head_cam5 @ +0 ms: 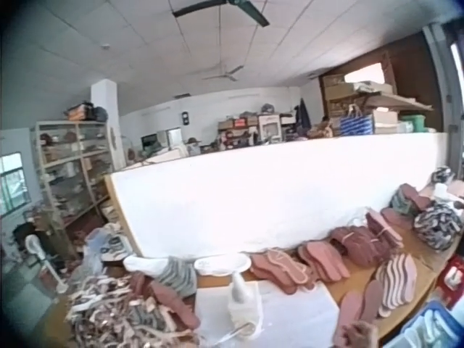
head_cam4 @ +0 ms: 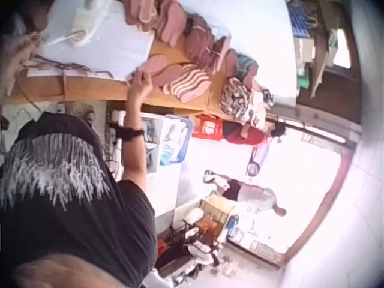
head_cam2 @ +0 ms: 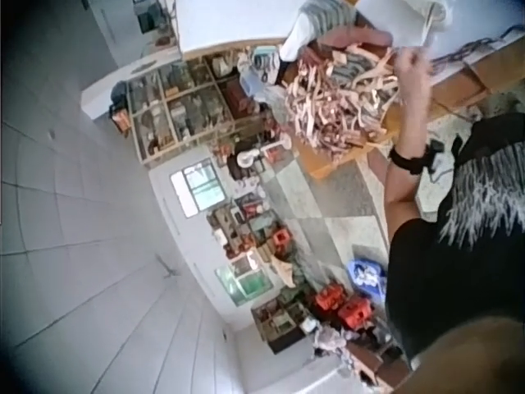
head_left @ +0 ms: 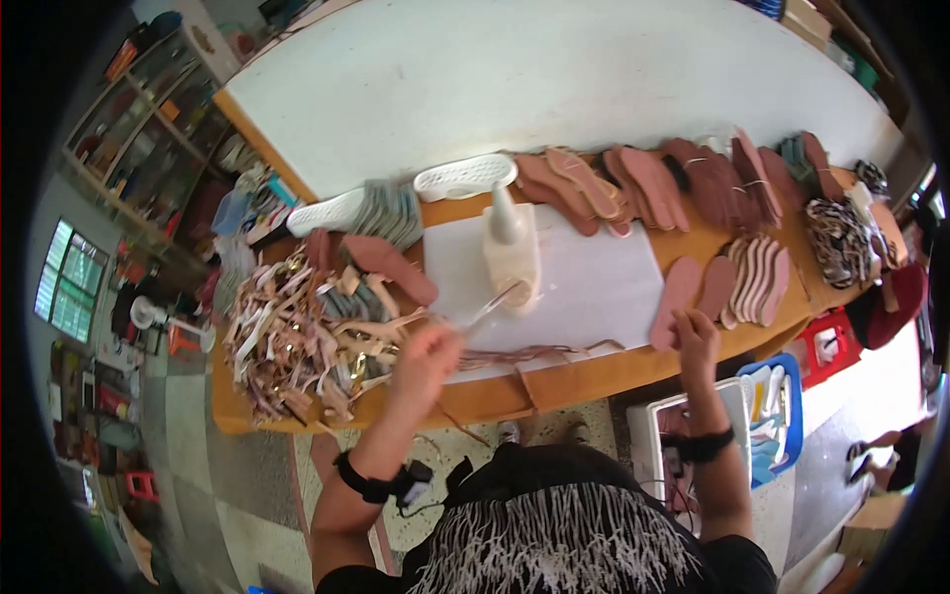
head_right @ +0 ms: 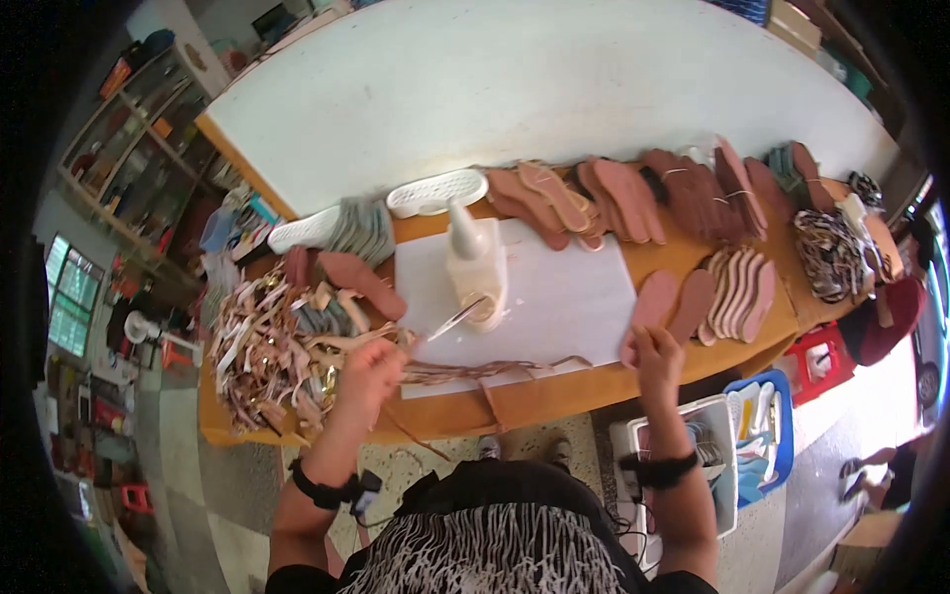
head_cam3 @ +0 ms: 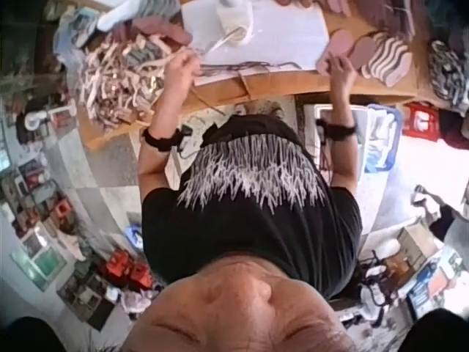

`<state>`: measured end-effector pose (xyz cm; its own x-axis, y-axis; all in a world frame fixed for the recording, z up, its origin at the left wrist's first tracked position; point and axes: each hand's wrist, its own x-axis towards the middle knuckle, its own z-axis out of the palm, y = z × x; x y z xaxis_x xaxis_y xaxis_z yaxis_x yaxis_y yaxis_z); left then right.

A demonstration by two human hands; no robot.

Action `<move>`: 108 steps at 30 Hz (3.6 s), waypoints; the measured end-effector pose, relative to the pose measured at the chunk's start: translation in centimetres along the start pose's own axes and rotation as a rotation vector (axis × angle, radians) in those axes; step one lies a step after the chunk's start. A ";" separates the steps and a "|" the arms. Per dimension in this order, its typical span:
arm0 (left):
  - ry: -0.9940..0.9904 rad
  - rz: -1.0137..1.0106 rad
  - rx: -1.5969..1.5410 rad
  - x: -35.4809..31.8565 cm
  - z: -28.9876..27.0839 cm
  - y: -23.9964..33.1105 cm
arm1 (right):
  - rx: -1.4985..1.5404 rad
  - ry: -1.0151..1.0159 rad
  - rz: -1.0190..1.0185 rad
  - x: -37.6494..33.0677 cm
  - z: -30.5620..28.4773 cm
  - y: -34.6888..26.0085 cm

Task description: Assembling and gluing shoe sole components.

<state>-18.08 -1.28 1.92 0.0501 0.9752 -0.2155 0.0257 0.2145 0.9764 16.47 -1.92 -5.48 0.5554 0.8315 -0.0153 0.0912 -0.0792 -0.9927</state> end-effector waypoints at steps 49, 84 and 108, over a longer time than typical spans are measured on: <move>0.110 0.581 1.174 9.9 -1.3 -11.1 | -0.949 0.229 0.053 4.0 2.0 7.6; 0.082 0.129 1.255 10.1 3.5 -9.9 | 0.500 -0.002 0.432 6.6 -3.9 8.9; 0.271 0.390 1.175 7.2 1.3 -13.8 | 0.496 -0.289 0.475 0.4 0.6 0.8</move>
<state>-16.78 2.75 -13.14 0.0524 0.9721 0.2286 0.9303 -0.1307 0.3426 16.27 -1.34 -6.37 0.1962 0.8864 -0.4193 -0.5259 -0.2658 -0.8079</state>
